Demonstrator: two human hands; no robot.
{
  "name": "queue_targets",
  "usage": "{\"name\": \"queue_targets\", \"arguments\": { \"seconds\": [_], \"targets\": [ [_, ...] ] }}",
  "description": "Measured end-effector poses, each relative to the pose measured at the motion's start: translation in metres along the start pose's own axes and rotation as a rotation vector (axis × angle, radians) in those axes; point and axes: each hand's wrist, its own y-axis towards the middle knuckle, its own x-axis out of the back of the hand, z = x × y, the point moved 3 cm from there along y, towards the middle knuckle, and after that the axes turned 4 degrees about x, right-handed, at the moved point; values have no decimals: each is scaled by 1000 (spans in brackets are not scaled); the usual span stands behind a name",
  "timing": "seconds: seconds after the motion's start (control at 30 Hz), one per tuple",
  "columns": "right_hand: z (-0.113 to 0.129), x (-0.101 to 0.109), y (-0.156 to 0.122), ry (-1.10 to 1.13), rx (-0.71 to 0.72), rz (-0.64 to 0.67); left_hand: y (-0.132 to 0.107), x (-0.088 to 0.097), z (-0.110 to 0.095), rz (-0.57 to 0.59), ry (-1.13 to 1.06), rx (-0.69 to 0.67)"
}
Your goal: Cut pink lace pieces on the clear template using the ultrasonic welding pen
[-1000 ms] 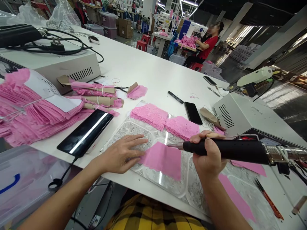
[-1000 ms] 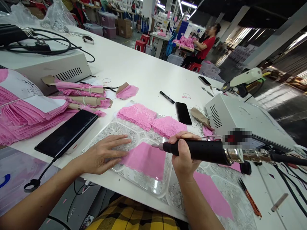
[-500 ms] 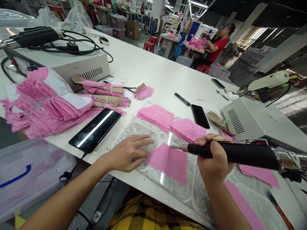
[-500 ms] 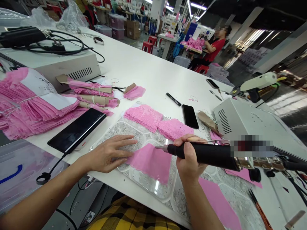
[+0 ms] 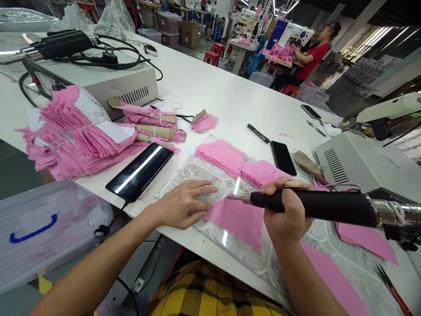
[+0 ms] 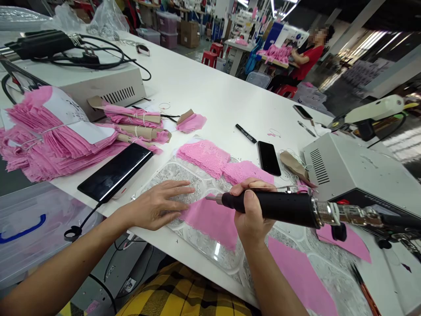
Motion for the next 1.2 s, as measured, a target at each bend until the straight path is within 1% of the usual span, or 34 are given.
{"name": "queue_targets", "arguments": {
  "seconds": [0.3, 0.47, 0.73, 1.0, 1.1, 1.2],
  "targets": [
    [0, -2, 0, -7, 6, 3, -1, 1, -1, 3, 3, 13],
    [2, -4, -4, 7, -40, -15, 0, 1, -2, -1, 4, 8],
    [1, -10, -14, 43, -81, 73, 0, 1, -3, -14, 14, 7],
    [-1, -12, -14, 37, -61, 92, 1, 2, -4, -19, 6, 3],
    [-1, -15, -14, 56, -85, 79, 0, 3, -2, -13, 3, 13],
    [10, -12, -10, 79, -86, 33, 0, 4, -1, -15, -8, 16]
  ]
}}
